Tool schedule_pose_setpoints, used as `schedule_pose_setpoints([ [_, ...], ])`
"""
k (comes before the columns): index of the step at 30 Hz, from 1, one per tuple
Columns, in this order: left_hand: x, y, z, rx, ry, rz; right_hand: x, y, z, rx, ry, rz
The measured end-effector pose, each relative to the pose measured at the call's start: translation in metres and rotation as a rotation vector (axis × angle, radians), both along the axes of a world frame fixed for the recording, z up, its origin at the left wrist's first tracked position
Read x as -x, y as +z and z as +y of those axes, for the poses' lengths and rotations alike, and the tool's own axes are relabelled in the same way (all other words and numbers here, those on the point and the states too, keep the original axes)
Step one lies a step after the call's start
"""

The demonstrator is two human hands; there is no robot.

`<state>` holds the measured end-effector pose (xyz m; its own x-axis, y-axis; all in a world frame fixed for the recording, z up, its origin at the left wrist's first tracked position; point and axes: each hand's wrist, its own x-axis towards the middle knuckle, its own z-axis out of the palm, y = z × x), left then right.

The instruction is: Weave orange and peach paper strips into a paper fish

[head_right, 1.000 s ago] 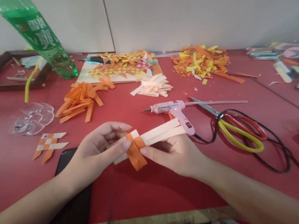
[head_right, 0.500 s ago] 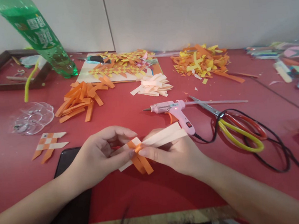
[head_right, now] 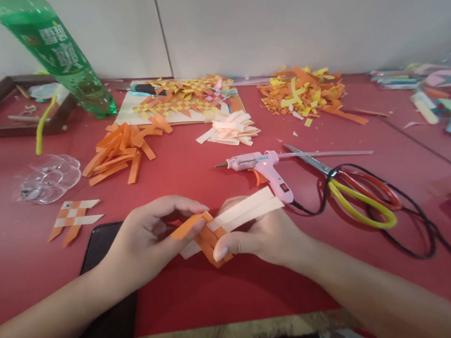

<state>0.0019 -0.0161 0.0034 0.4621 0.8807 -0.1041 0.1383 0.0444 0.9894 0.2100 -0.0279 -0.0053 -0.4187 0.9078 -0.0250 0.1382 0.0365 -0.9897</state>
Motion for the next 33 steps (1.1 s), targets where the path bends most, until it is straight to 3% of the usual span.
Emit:
schedule_pose_setpoints([
  [4,-0.0009,0.0015,0.002,0.085,0.044,-0.018,0.0022,0.001,-0.0027,-0.027,-0.015,-0.078],
  [14,-0.0027,-0.0064,0.0002,0.102,0.001,-0.111,0.0025,-0.0002,-0.0002,-0.109,-0.049,-0.008],
  [27,-0.0017,-0.0031,-0.0011,0.063,-0.018,0.011,0.0034,-0.0024,-0.0017,-0.267,-0.051,-0.049],
  [33,0.0009,-0.0059,-0.0008,0.077,-0.051,0.007,0.0025,-0.0026,-0.0029,-0.212,-0.07,-0.066],
])
